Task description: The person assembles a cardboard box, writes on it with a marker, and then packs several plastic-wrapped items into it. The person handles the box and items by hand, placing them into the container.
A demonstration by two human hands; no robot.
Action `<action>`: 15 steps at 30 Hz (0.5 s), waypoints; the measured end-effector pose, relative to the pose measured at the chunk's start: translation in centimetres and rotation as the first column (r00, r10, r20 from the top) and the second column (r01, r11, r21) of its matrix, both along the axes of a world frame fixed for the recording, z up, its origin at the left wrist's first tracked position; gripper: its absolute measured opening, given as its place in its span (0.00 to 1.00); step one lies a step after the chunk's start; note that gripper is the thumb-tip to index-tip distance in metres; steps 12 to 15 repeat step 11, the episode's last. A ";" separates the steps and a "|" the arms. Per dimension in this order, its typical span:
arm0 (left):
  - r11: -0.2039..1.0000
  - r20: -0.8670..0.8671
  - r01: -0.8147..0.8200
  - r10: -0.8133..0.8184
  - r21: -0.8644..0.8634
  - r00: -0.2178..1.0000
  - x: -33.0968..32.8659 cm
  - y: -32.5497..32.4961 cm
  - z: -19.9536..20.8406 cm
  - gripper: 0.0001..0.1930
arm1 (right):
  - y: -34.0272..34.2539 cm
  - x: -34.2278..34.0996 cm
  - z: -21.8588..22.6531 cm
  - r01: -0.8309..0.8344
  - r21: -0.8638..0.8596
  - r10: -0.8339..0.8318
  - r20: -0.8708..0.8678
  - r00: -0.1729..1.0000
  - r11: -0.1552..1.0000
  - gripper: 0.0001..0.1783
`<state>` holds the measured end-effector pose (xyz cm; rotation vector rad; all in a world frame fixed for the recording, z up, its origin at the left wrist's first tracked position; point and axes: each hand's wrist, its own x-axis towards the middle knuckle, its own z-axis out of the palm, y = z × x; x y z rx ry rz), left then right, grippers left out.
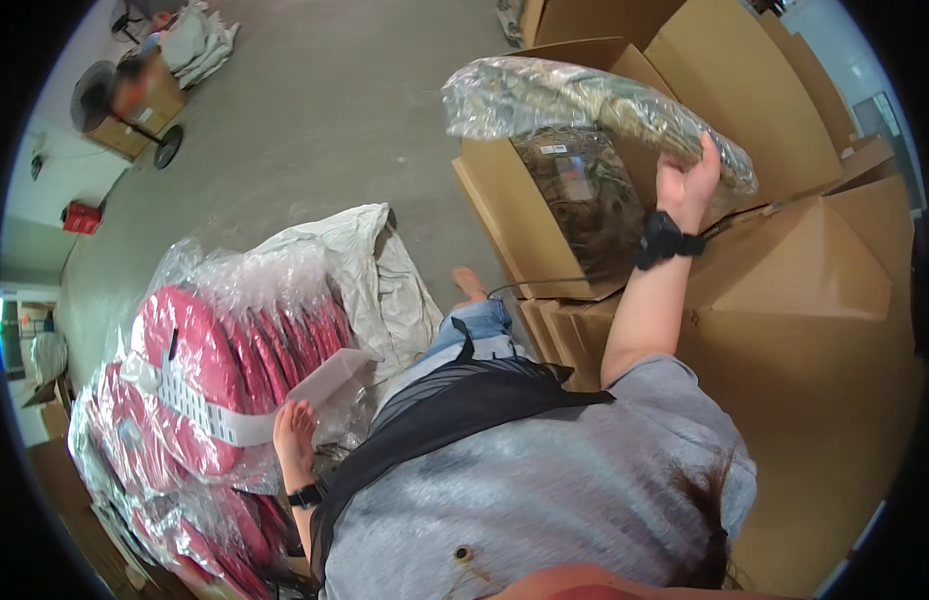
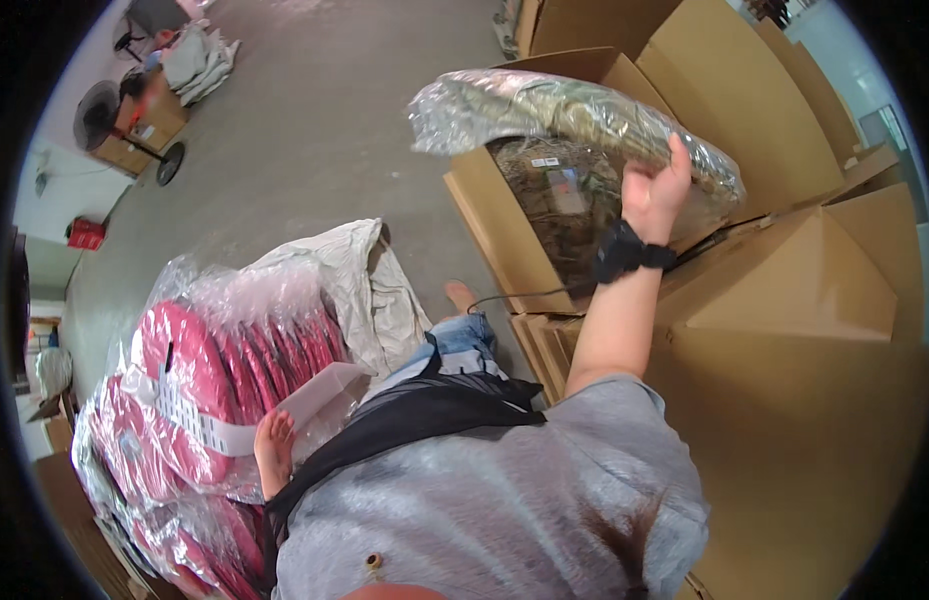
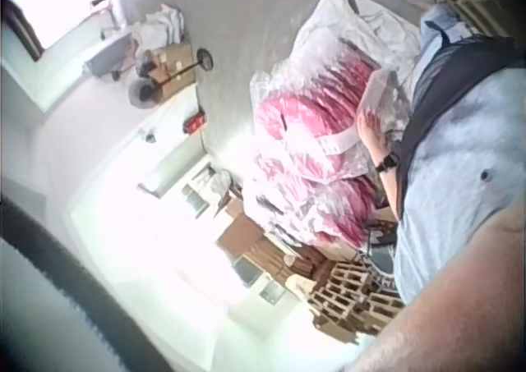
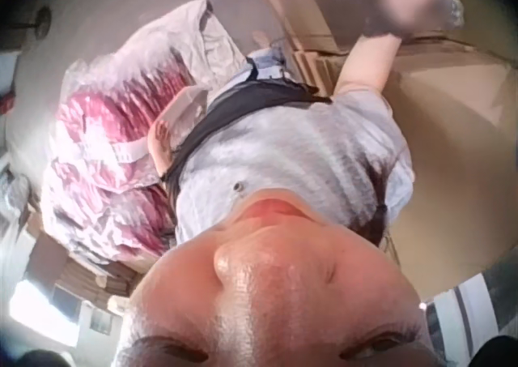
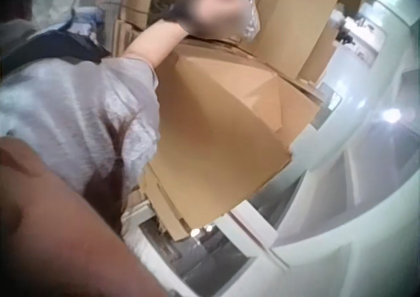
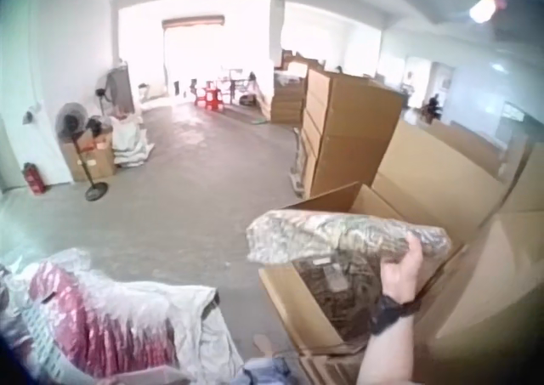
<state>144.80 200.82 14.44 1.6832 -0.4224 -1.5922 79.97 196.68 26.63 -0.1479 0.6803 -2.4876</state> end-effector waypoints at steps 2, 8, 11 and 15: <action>0.997 0.089 -0.050 0.044 0.064 0.995 1.0 0.3 -1.9 0.11 | -2.4 -4.4 -1.7 0.005 -0.024 -0.007 -0.060 0.998 1.000 0.11; 0.977 0.256 0.158 -0.190 0.140 0.948 3.5 0.2 -5.9 0.13 | -9.3 -17.1 -11.3 0.193 0.222 -0.207 0.042 0.977 0.956 0.11; 0.919 0.321 0.200 -0.313 0.338 0.894 1.3 -2.1 -5.1 0.14 | -9.9 -23.5 -16.9 0.058 0.112 -0.057 -0.019 0.998 0.992 0.20; 0.919 0.321 0.200 -0.313 0.338 0.894 1.3 -2.1 -5.1 0.14 | -9.9 -23.5 -16.9 0.058 0.112 -0.057 -0.019 0.998 0.992 0.20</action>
